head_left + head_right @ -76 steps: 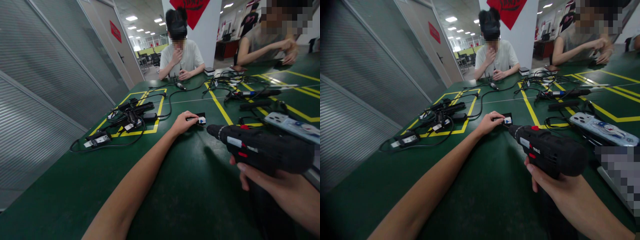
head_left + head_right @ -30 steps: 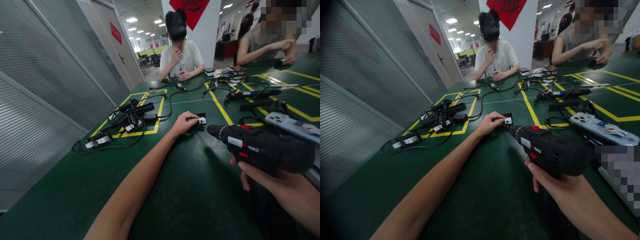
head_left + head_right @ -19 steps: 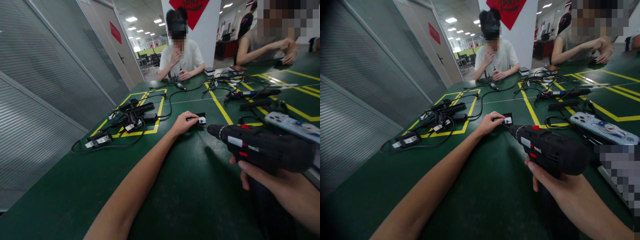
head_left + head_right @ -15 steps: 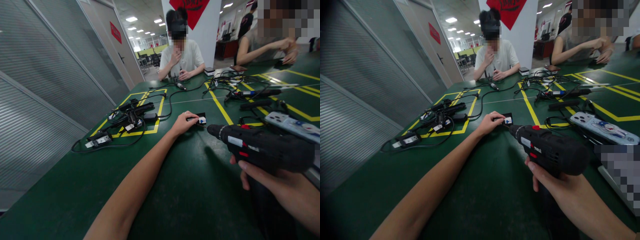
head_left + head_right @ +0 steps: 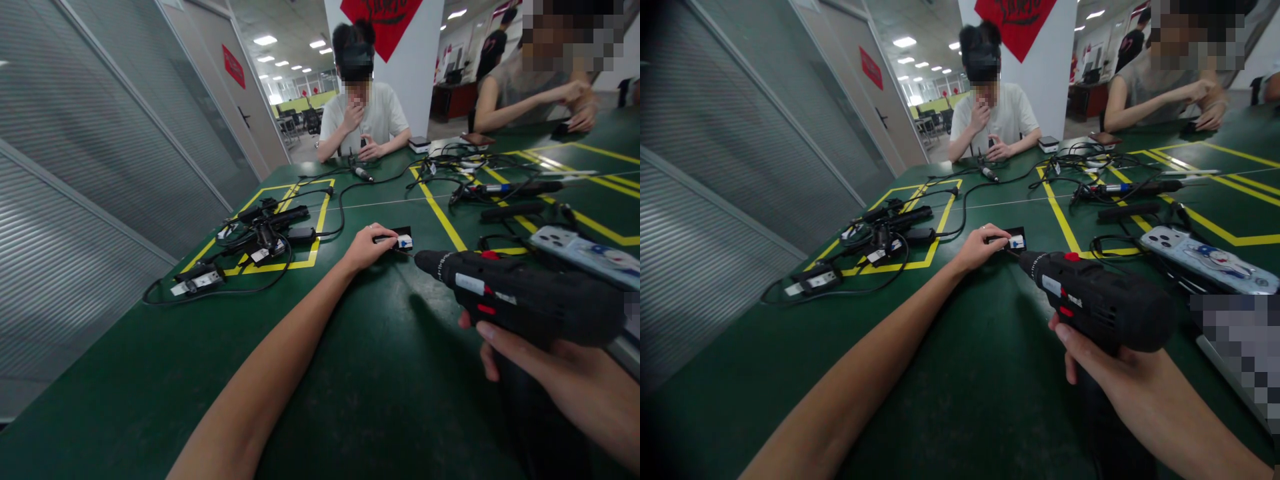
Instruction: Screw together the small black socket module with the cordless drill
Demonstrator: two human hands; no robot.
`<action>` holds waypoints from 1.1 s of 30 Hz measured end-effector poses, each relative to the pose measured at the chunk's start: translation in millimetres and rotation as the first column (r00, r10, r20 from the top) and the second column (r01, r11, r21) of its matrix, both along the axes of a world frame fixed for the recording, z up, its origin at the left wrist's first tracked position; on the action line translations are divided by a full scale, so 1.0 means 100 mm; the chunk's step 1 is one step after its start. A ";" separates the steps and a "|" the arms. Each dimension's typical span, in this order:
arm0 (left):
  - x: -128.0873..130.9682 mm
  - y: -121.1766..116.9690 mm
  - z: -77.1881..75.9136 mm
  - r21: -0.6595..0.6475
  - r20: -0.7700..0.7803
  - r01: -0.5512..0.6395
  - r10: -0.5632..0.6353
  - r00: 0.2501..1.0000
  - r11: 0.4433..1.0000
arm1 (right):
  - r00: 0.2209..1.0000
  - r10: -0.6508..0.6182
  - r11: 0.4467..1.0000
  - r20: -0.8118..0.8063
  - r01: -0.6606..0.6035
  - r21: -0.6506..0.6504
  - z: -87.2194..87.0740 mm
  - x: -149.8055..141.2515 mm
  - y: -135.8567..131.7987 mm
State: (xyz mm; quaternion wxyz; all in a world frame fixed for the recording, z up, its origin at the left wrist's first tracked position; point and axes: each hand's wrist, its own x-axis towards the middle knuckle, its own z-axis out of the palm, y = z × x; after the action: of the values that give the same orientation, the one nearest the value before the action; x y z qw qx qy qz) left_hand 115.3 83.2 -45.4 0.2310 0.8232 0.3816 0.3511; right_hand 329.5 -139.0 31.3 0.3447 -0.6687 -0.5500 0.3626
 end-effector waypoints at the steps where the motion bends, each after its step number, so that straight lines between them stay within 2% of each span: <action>1: 0.00 0.00 0.00 0.000 0.001 0.001 -0.001 1.000 1.000 | 1.000 -0.002 1.000 0.007 0.002 0.007 0.00 0.00 0.00; 5: 0.00 0.00 0.01 -0.001 0.012 0.014 -0.014 1.000 1.000 | 0.999 -0.020 1.000 0.040 0.019 0.020 0.01 -0.01 0.01; 14: 0.00 0.03 -0.04 0.016 0.017 0.020 -0.020 1.000 1.000 | 0.996 -0.083 0.992 -0.037 0.080 -0.094 0.07 -0.07 0.03; 19: 0.00 0.01 -0.01 -0.001 0.000 0.002 -0.002 1.000 1.000 | 0.998 -0.029 0.994 0.054 0.034 -0.104 0.04 -0.04 0.01; 26: 0.01 -0.01 0.00 -0.004 0.000 0.001 -0.001 1.000 1.000 | 1.000 0.011 0.995 -0.003 -0.012 -0.096 -0.03 0.00 -0.02; 33: 0.00 0.00 -0.01 0.000 0.007 0.007 -0.007 1.000 1.000 | 0.997 0.042 0.999 0.067 -0.041 -0.029 -0.10 0.07 -0.03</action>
State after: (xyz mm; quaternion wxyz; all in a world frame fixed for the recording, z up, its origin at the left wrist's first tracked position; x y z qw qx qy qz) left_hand 115.5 83.5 -46.4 0.2335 0.8233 0.3781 0.3532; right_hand 336.1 -142.1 21.2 0.3092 -0.6736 -0.5701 0.3544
